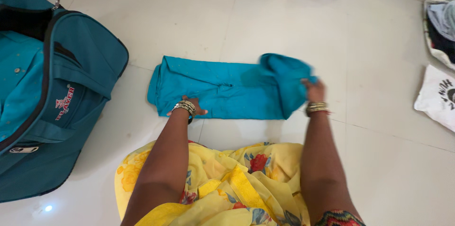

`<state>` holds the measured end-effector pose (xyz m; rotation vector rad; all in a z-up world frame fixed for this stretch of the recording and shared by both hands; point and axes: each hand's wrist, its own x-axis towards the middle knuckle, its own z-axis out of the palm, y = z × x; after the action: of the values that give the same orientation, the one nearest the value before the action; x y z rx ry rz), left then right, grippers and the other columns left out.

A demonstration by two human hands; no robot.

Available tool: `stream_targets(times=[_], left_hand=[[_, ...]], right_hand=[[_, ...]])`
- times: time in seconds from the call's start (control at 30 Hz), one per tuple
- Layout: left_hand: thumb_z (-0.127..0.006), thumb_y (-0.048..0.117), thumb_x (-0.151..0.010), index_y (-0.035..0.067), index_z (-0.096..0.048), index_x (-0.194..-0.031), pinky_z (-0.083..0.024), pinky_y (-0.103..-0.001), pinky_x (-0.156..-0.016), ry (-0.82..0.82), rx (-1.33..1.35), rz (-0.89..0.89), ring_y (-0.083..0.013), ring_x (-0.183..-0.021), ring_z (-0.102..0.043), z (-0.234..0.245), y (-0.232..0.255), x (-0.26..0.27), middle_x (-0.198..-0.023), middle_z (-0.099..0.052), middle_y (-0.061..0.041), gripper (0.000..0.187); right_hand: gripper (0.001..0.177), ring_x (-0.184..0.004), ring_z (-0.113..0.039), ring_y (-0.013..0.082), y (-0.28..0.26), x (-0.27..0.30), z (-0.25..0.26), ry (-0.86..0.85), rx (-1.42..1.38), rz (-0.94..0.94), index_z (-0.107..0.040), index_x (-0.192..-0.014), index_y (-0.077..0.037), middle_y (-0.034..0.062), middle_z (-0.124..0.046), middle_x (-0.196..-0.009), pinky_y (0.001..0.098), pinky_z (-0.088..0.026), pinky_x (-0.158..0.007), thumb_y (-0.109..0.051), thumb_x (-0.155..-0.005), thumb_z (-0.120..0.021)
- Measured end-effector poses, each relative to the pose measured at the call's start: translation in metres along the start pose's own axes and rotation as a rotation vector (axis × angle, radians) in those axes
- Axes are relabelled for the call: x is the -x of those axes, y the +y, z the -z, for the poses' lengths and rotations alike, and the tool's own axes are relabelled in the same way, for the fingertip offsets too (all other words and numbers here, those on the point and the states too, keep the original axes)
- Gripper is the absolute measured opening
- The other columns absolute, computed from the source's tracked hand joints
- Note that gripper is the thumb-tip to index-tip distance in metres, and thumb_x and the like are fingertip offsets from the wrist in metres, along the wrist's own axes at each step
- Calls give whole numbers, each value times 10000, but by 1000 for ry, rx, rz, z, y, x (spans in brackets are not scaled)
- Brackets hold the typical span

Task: The person buttons a blue shirt on the floor, handling the collar and small white buttons by hand.

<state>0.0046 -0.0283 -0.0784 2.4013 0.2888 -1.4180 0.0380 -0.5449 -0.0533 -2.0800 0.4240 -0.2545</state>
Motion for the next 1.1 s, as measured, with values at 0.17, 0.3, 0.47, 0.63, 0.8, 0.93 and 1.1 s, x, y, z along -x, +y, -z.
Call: stream_targets(times=[0.17,0.3,0.47,0.63,0.8,0.93,1.1], left_hand=[[-710,694,-821,359,-203,-1641,-224,-884,-1062,-2,-21,-8,-396,-1596,14,-1,-2,-9,-1740,106,-54,1021],[-717,690,-827,373,-197,-1639,-216,-872,-1073,0,-23,18,-398,-1594,-3,-1,0,-7,-1741,106,-46,1015],[-716,682,-825,370,-247,-1630,-247,-873,-1066,13,-31,4,-409,-1594,-47,3,-3,4,-1743,55,-51,982],[-694,690,-846,333,-285,-1625,-224,-893,-1047,8,-42,-9,-430,-1586,-48,7,-6,13,-1743,23,-60,949],[-656,727,-841,347,-300,-1623,-144,-898,-1065,22,-82,16,-420,-1588,-87,11,-5,20,-1743,-87,-28,939],[-632,731,-846,387,-285,-1614,-163,-895,-1076,-5,-112,24,-368,-1601,-62,14,-6,14,-1746,-46,-2,911],[-573,763,-857,394,-286,-1610,-142,-903,-1076,0,-143,4,-301,-1615,-17,9,-10,0,-1742,-81,23,886]], right_hand=[[468,-969,-651,196,14,25,120,753,-222,-98,-574,-1213,-17,99,-679,-1096,344,-548,-834,-222,-893,-846],[479,-843,-633,180,28,53,145,970,-203,-185,-533,-1205,0,118,-639,-1037,320,-549,-702,-130,-882,-863],[174,-600,-593,122,18,47,84,276,47,-147,-702,-1033,-77,54,-673,-789,280,-477,-505,-204,-927,-757],[527,-1233,-646,290,17,74,-37,-513,425,87,-671,-1304,-159,112,-680,-1343,433,-523,-1033,-400,-853,-795],[773,-1537,-291,358,-7,112,-116,-800,416,479,-405,-1566,-240,129,-295,-1677,515,-333,-1196,-508,-904,-700],[865,-1535,-155,377,-7,132,-142,-959,607,553,-316,-1589,-254,114,-187,-1688,593,-155,-1194,-619,-873,-636],[788,-1557,-185,368,46,70,-77,-678,743,424,-399,-1579,-305,46,-292,-1698,599,-159,-1233,-667,-899,-566]])
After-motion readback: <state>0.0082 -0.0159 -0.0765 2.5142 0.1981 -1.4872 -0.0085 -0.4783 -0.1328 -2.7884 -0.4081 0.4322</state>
